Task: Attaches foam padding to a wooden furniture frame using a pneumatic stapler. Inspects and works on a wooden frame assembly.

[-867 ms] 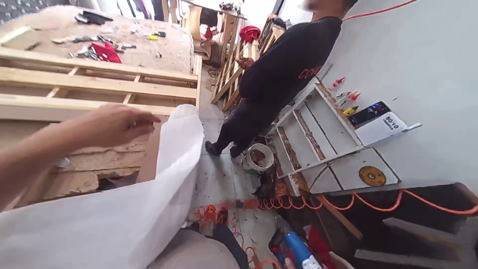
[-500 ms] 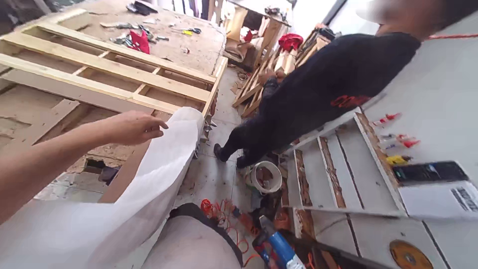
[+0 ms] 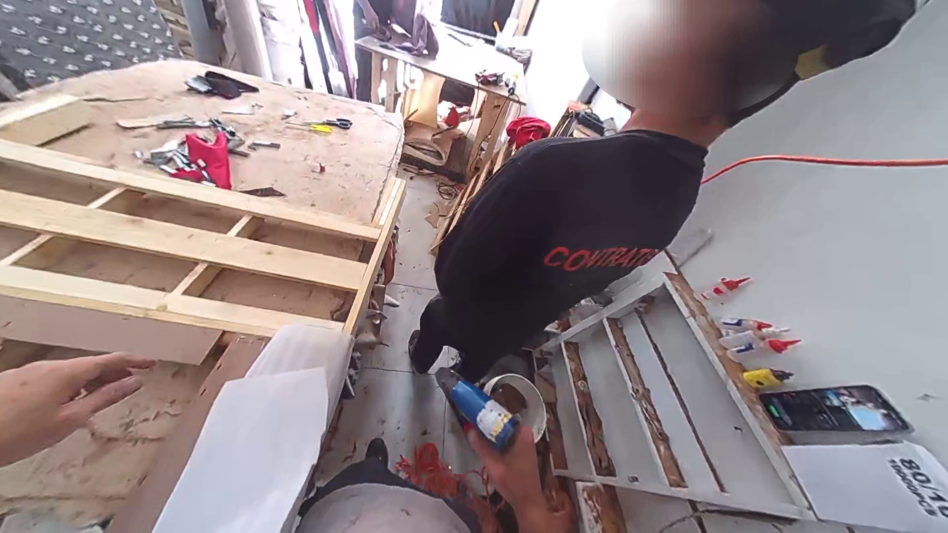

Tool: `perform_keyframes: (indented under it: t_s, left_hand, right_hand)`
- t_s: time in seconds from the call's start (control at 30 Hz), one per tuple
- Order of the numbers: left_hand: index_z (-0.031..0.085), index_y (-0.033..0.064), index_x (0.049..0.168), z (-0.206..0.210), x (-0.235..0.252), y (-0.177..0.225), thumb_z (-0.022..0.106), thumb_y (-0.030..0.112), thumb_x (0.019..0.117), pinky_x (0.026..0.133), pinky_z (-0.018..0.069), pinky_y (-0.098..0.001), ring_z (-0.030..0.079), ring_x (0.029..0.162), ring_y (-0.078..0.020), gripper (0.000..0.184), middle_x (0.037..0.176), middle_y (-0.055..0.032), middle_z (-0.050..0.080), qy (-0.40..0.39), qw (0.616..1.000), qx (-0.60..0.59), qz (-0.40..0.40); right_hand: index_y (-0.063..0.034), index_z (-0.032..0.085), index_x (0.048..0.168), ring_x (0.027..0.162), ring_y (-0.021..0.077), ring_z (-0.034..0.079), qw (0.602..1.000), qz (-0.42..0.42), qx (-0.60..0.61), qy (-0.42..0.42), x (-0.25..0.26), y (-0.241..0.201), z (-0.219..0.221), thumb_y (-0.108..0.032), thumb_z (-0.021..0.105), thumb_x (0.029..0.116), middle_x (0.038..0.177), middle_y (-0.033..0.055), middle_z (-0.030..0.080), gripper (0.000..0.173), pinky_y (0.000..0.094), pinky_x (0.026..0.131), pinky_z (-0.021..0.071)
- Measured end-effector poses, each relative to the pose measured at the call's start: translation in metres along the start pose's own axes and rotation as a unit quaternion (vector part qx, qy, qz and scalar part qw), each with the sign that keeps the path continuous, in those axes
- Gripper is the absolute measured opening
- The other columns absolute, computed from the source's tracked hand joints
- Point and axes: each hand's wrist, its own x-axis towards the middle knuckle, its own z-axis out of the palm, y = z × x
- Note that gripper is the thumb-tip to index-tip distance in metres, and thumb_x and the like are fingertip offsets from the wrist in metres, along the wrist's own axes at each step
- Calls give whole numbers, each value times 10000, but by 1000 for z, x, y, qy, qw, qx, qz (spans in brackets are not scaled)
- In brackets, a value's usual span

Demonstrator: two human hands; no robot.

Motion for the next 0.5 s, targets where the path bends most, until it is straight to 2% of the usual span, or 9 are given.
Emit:
perform_keyframes:
  t_s: [0.03,0.07,0.1,0.17,0.2,0.27,0.37,0.43,0.5]
  left_hand:
    - [646,32,1326,-5,7,6,471,296,1086,834,528,-720,714,1021,-455,398,1175,-236,718,1,1000,-10,-25]
    - [633,63,1376,-22,18,35,508,249,1093,1020,427,-718,650,1182,-460,361,1280,-227,684,-33,987,-64,-141]
    - [632,65,1379,-27,30,37,518,223,1088,1047,408,-711,640,1201,-454,351,1279,-230,682,-37,981,-90,-166]
    - [677,84,1320,-9,51,3,552,244,1069,946,490,-705,703,1059,-418,323,1142,-206,731,-6,989,-90,-121]
    - [685,93,1307,0,59,-6,559,258,1065,936,498,-701,705,1045,-411,319,1125,-197,734,-5,989,-92,-119]
    - [679,87,1308,10,73,-11,556,273,1065,979,488,-680,690,1086,-396,329,1167,-191,720,-25,984,-107,-143]
    - [648,71,1346,21,88,-4,566,280,1062,1022,476,-653,669,1138,-392,362,1248,-193,688,-60,974,-123,-182]
    - [625,61,1373,33,94,3,577,256,1056,1014,468,-683,655,1157,-426,376,1276,-223,668,-55,971,-136,-191]
    - [611,57,1382,40,99,14,598,224,1045,1022,467,-664,642,1184,-409,376,1311,-216,647,-37,965,-151,-213]
  right_hand:
    - [-30,746,1026,840,32,740,1000,5,-1,-10,13,-2,8,-197,838,729,897,1,776,353,249,798,637]
    - [-26,742,1028,844,34,740,1000,11,8,-20,26,-4,16,-183,831,726,900,2,776,352,248,801,636]
    - [-19,735,1028,841,36,741,999,12,22,-31,39,-4,25,-157,824,721,900,3,775,348,245,798,637]
    - [-10,723,1032,833,43,743,997,8,54,-52,67,-1,43,-103,820,723,898,1,776,337,239,789,640]
    - [-8,718,1026,819,43,743,996,7,60,-63,77,0,50,-91,820,724,886,-1,774,329,237,776,640]
    - [2,712,1030,804,51,741,994,8,60,-88,101,-1,62,-86,821,727,874,12,770,333,248,763,642]
    - [19,681,1103,839,48,737,987,21,72,-141,138,-3,68,-74,817,737,919,15,766,401,247,796,635]
    - [25,642,1163,840,68,736,980,30,84,-177,161,4,71,-127,816,752,946,24,757,471,260,787,638]
    - [39,600,1224,852,93,734,969,31,85,-230,189,14,75,-204,795,773,976,51,746,549,281,779,638]
